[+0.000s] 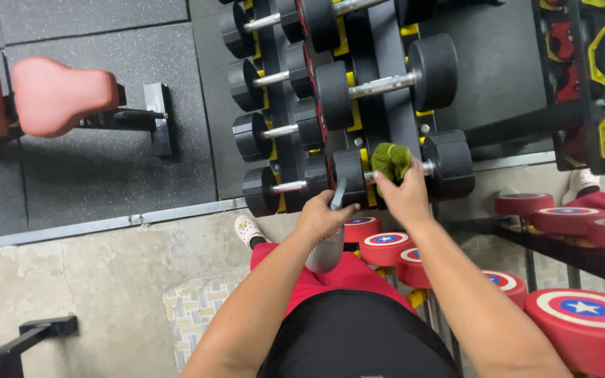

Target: Cleaning gym equipment with a spray bottle and cloth.

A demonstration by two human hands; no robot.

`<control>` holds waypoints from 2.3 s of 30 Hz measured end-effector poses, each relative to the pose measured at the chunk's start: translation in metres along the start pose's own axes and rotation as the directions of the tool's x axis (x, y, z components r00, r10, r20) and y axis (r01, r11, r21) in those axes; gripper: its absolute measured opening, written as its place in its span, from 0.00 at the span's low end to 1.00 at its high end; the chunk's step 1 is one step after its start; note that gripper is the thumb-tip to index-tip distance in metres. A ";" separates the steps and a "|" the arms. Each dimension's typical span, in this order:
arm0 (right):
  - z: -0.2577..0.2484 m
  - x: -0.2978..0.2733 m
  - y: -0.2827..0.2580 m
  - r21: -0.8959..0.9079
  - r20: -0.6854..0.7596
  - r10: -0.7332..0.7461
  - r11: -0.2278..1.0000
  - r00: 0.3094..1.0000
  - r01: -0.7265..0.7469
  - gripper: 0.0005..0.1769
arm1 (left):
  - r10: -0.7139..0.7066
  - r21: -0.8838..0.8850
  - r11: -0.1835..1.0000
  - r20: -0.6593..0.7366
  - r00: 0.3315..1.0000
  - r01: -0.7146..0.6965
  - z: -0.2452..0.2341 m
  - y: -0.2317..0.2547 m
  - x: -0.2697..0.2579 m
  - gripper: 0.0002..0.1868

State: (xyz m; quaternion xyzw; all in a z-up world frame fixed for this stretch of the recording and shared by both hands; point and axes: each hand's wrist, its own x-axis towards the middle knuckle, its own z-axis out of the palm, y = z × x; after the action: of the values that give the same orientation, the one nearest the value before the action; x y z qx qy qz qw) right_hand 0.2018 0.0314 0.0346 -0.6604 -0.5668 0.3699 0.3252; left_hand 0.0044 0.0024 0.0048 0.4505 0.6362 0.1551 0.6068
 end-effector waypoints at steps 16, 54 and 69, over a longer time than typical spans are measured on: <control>0.100 0.131 -0.005 -0.715 0.407 0.368 0.698 0.836 0.041 0.23 | -0.059 -0.238 0.971 -0.174 0.983 0.016 -0.006 -0.043 -0.007 0.23; 0.212 0.030 0.081 -0.686 0.567 0.540 -0.109 0.622 0.720 0.22 | 0.001 0.203 0.978 0.261 0.965 -0.056 -0.156 -0.007 0.043 0.30; 0.104 -0.141 0.008 -0.596 -0.343 0.194 0.711 0.919 -0.373 0.24 | 0.257 0.323 0.819 0.531 0.808 -0.473 -0.111 0.006 0.052 0.28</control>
State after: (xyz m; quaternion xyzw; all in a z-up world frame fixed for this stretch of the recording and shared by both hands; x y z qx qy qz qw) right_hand 0.1046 -0.1077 -0.0093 -0.8531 -0.5036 0.1076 0.0842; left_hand -0.0873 0.0849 0.0004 0.7161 0.3884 0.0116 0.5799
